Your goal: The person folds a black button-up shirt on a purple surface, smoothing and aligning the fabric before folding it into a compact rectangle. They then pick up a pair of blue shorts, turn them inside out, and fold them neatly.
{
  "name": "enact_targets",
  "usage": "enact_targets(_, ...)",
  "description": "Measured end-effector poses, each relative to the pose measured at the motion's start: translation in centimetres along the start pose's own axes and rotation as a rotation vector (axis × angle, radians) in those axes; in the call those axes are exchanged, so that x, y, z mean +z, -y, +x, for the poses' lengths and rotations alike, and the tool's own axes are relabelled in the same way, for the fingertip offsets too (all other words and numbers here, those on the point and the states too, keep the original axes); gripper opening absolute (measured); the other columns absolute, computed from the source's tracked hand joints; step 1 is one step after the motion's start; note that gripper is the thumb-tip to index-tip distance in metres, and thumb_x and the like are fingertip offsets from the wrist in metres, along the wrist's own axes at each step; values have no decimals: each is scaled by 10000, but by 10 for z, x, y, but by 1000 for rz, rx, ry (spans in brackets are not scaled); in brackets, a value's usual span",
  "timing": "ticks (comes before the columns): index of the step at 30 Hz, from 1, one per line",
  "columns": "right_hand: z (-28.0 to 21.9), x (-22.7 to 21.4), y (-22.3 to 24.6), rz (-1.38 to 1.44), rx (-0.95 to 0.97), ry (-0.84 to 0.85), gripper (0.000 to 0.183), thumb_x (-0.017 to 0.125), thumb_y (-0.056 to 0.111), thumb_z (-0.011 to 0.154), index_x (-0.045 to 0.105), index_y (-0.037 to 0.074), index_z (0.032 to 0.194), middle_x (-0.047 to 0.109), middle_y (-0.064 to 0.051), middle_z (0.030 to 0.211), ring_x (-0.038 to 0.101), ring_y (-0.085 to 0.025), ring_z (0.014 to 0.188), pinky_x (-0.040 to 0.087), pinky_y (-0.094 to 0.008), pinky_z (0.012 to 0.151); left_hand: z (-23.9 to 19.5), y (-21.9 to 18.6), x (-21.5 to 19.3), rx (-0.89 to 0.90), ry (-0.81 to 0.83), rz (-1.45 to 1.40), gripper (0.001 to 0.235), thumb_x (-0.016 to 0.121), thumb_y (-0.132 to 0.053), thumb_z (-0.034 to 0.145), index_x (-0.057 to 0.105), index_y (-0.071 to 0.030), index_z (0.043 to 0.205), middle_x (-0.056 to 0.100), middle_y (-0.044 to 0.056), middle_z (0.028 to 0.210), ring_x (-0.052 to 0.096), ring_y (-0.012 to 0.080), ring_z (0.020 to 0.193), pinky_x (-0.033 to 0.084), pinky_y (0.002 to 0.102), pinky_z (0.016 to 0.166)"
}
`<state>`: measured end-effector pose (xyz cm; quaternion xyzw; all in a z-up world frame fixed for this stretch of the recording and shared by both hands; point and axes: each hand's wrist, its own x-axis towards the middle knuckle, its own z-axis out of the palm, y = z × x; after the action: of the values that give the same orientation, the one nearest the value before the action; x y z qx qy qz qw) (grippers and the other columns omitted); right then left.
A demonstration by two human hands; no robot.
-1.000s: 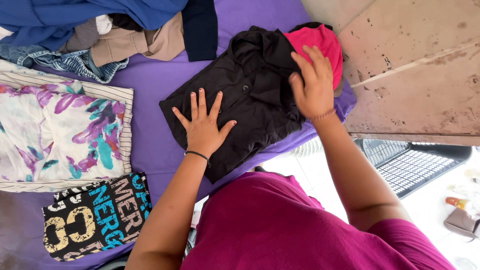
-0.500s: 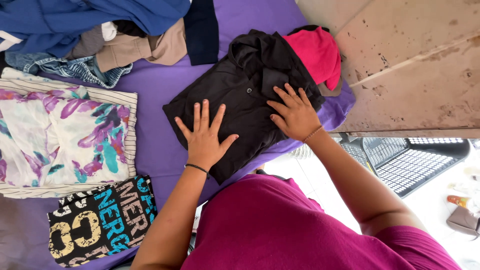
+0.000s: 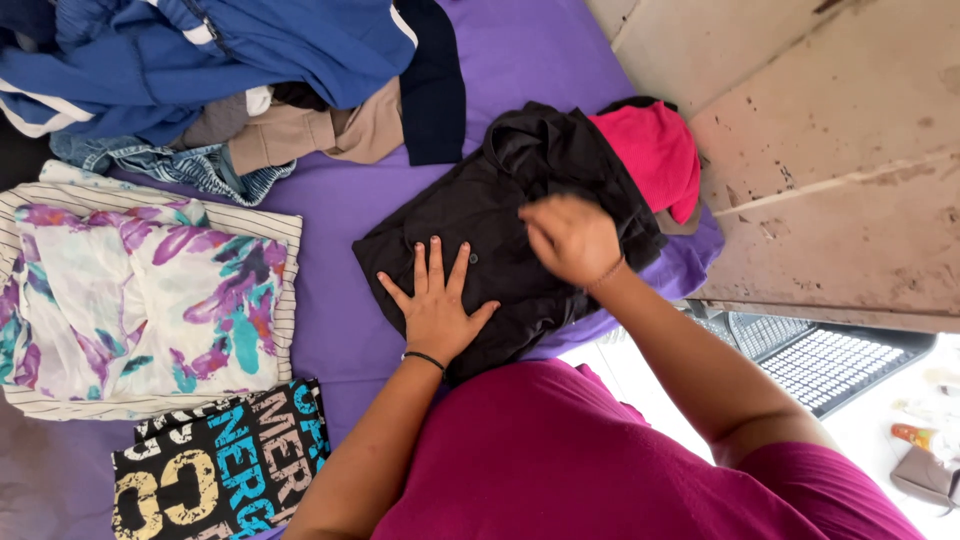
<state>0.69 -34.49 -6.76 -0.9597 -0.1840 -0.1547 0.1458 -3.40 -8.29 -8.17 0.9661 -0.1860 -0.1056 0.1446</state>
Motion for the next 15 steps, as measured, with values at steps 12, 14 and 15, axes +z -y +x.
enact_targets(12,143,21,-137,699,666,-128,204,514,54,882,628,185,991,636,-25,850,603,-166,719,525,-290,668,4,7,13,44,-154,88,918,495,-815,835,323,-324,1592,218,128,1676,176,325,1550,34,850,1050)
enact_targets(14,153,-13,-120,958,794,-221,170,507,54,919,612,178,970,638,-57,801,634,-145,618,592,-254,518,5,7,12,42,-152,84,918,510,-810,831,328,-324,1588,229,128,1670,190,331,1544,41,854,1047)
enact_targets(15,155,-33,-106,705,692,-168,140,585,87,953,645,188,1028,568,1,769,548,-114,634,514,-258,585,6,7,13,44,-160,86,916,518,-808,825,335,-329,1585,239,125,1667,201,328,1541,59,857,1043)
